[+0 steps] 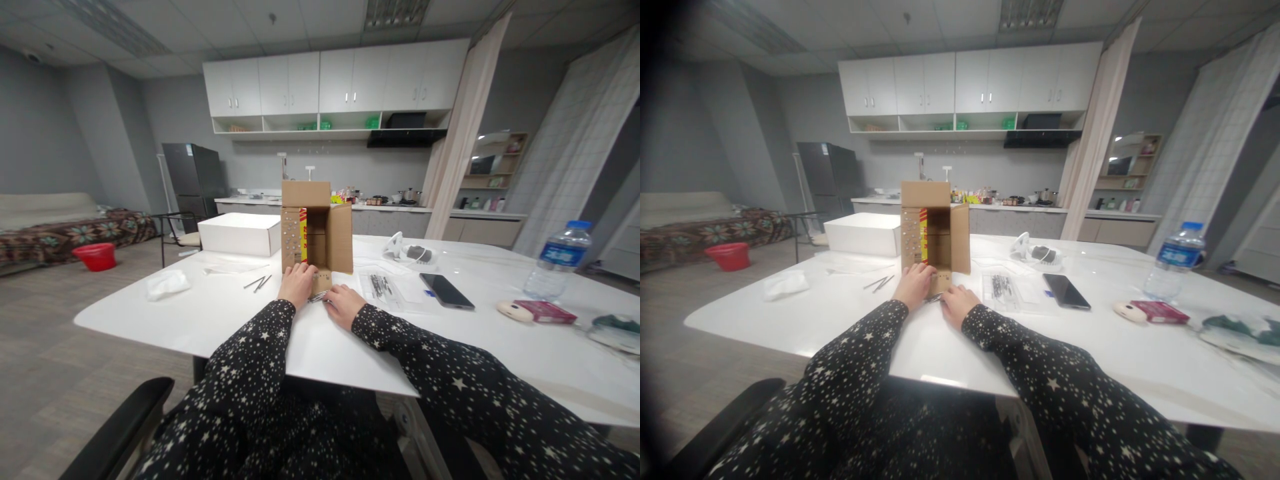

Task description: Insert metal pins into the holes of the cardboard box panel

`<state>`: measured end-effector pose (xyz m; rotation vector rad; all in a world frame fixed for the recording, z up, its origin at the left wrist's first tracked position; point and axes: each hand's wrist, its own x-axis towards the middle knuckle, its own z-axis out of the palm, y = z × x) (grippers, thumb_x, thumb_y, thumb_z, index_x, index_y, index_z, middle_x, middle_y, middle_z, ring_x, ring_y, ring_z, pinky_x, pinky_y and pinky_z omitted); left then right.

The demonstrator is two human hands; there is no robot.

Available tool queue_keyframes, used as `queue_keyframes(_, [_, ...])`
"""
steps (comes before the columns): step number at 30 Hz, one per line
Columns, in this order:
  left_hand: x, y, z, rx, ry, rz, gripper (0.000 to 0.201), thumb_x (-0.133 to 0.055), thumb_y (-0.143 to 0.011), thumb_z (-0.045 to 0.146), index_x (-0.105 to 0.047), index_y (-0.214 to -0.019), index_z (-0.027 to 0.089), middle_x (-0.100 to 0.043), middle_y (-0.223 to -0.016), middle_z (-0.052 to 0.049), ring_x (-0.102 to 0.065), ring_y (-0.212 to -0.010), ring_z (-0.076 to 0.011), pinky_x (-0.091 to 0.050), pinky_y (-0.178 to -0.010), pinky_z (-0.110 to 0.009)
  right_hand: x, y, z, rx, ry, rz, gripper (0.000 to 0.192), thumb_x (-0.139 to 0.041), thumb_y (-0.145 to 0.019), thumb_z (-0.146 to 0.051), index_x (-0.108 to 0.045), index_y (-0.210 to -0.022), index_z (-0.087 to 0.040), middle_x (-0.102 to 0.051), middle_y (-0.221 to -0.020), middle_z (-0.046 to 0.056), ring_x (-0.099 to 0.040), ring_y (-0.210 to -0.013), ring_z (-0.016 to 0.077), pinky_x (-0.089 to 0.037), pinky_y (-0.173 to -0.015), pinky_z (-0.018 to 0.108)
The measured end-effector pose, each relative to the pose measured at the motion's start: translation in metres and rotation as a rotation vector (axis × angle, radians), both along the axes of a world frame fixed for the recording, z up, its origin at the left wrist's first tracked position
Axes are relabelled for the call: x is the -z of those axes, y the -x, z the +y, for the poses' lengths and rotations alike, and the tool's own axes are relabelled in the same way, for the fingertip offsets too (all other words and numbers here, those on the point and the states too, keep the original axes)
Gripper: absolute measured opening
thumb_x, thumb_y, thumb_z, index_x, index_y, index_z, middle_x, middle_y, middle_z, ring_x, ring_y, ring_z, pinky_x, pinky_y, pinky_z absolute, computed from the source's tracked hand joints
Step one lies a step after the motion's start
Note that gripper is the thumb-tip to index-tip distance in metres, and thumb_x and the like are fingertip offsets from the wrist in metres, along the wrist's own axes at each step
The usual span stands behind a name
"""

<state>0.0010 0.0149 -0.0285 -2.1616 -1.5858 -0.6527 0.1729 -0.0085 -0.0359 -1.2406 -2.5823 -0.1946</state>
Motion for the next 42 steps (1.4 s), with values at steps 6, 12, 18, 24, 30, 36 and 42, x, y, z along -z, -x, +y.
queue_keyframes(6, [-0.002, 0.0, 0.0, 0.031, -0.051, -0.038, 0.028, -0.041, -0.088, 0.015, -0.056, -0.111, 0.022, -0.059, -0.106, -0.009, -0.051, -0.103, -0.0241, -0.034, -0.087, -0.039, 0.001, 0.0, 0.001, -0.003, -0.01, 0.006, 0.026, -0.042, -0.091, -0.026, -0.064, -0.102, -0.019, -0.06, -0.101, 0.008, -0.051, -0.094, 0.0208, -0.038, -0.08, 0.031])
queue_keyframes(12, [-0.001, 0.0, -0.001, 0.042, -0.071, -0.05, 0.025, -0.045, -0.087, 0.017, -0.057, -0.108, 0.021, -0.059, -0.106, -0.008, -0.052, -0.104, -0.024, -0.035, -0.086, -0.038, 0.001, 0.0, 0.001, -0.003, -0.008, -0.004, 0.026, -0.041, -0.091, -0.025, -0.064, -0.102, -0.019, -0.059, -0.101, 0.008, -0.051, -0.094, 0.0212, -0.038, -0.08, 0.032])
queue_keyframes(18, [0.001, 0.001, 0.001, 0.008, -0.062, -0.073, 0.025, -0.044, -0.087, 0.016, -0.057, -0.107, 0.021, -0.058, -0.106, -0.009, -0.052, -0.103, -0.024, -0.036, -0.086, -0.038, 0.001, 0.0, 0.001, -0.003, -0.007, -0.006, 0.026, -0.041, -0.091, -0.025, -0.063, -0.102, -0.019, -0.059, -0.102, 0.008, -0.05, -0.094, 0.021, -0.037, -0.081, 0.032])
queue_keyframes(24, [0.0, 0.003, 0.0, -0.054, -0.028, -0.106, 0.018, -0.045, -0.088, 0.023, -0.061, -0.097, 0.02, -0.06, -0.1, -0.009, -0.053, -0.099, -0.0252, -0.037, -0.085, -0.04, 0.001, -0.001, 0.001, -0.005, -0.009, 0.001, 0.025, -0.042, -0.09, -0.025, -0.063, -0.103, -0.019, -0.059, -0.103, 0.008, -0.051, -0.094, 0.0208, -0.037, -0.08, 0.032])
queue_keyframes(30, [-0.001, 0.002, -0.001, -0.033, -0.056, -0.13, 0.02, -0.044, -0.089, 0.022, -0.061, -0.1, 0.021, -0.062, -0.101, -0.008, -0.053, -0.1, -0.0244, -0.036, -0.085, -0.04, 0.002, -0.001, 0.002, -0.008, -0.011, 0.007, 0.025, -0.043, -0.09, -0.025, -0.064, -0.103, -0.019, -0.06, -0.102, 0.008, -0.051, -0.093, 0.0211, -0.038, -0.08, 0.032])
queue_keyframes(36, [-0.004, 0.001, -0.001, -0.013, -0.185, -0.205, 0.018, -0.045, -0.089, 0.022, -0.061, -0.098, 0.022, -0.063, -0.099, -0.006, -0.054, -0.098, -0.0229, -0.036, -0.084, -0.038, 0.003, -0.001, 0.003, -0.008, -0.01, 0.019, 0.025, -0.043, -0.09, -0.025, -0.064, -0.103, -0.019, -0.06, -0.103, 0.008, -0.051, -0.094, 0.0209, -0.038, -0.081, 0.032])
queue_keyframes(42, [-0.01, -0.002, -0.005, 0.025, -0.307, -0.289, 0.016, -0.046, -0.09, 0.022, -0.06, -0.098, 0.021, -0.063, -0.098, -0.006, -0.056, -0.096, -0.0214, -0.037, -0.083, -0.036, 0.002, -0.002, 0.003, -0.014, -0.012, 0.014, 0.025, -0.044, -0.089, -0.024, -0.064, -0.103, -0.019, -0.06, -0.101, 0.009, -0.051, -0.095, 0.0211, -0.038, -0.082, 0.032])
